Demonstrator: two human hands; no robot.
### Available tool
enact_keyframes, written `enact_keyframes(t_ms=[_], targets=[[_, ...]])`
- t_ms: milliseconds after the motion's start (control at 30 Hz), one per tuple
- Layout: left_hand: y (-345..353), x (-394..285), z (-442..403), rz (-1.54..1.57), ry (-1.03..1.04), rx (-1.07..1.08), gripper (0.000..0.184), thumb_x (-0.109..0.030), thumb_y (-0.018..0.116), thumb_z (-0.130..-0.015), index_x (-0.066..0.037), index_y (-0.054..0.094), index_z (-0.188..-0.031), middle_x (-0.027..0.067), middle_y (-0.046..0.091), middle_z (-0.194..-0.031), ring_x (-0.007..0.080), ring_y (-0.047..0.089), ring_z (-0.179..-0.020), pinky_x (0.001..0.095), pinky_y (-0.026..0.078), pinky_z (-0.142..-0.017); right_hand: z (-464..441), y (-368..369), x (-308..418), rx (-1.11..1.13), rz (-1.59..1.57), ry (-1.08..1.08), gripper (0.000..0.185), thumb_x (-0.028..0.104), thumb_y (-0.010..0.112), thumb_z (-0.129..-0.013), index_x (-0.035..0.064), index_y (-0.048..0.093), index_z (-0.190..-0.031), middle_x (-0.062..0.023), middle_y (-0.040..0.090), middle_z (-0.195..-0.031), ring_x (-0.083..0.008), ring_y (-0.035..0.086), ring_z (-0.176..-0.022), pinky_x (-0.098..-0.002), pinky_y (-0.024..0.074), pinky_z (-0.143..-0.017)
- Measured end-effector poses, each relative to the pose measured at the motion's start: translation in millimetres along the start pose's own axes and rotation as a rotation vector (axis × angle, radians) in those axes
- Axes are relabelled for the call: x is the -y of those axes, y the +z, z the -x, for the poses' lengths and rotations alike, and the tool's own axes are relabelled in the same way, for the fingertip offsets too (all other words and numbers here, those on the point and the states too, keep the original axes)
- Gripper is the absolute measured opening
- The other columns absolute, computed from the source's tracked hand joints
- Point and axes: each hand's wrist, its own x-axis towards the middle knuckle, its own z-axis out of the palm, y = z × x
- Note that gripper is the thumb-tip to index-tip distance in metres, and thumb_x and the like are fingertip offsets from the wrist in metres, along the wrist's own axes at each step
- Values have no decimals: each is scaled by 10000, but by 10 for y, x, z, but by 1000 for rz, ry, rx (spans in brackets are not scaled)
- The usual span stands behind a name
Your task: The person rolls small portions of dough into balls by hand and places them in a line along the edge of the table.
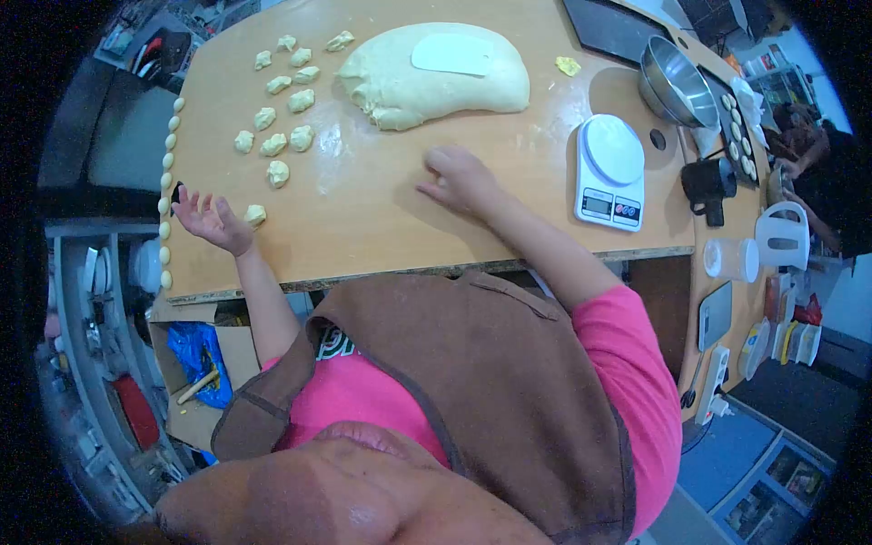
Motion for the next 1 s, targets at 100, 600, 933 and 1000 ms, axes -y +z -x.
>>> enact_keyframes(t_ms=[100,600,933,1000], targets=[[17,-23,-7,-41,-9,19,747,-223,617,-832,-44,175,-1407,139,349,-1405,265,402,-1163,391,374,-922,18,169,171,-1,-7,-22,327,207,755,-717,50,476,-785,-131,506,-753,-310,510,-710,-379,425,-646],[-12,-35,-9,-16,-39,-26,755,-233,631,-822,-62,186,-1407,140,354,-1400,263,402,-1163,387,371,-923,421,-113,-24,85,-123,1,336,242,729,-749,38,474,-832,-136,515,-793,-332,511,-786,-416,428,-711],[-5,-61,-10,-28,-29,-15,754,-235,637,-819,-54,196,-1403,125,358,-1395,262,401,-1162,383,370,-926,509,-81,-15,69,-122,-45,397,253,779,-708,31,499,-879,-129,523,-848,-306,520,-792,-374,431,-698],[19,-52,-9,-16,-29,-22,758,-239,641,-816,-51,199,-1402,124,359,-1393,263,402,-1161,384,371,-923,478,-264,8,108,-25,126,413,262,783,-701,28,511,-905,-133,535,-865,-307,533,-814,-376,443,-724]])
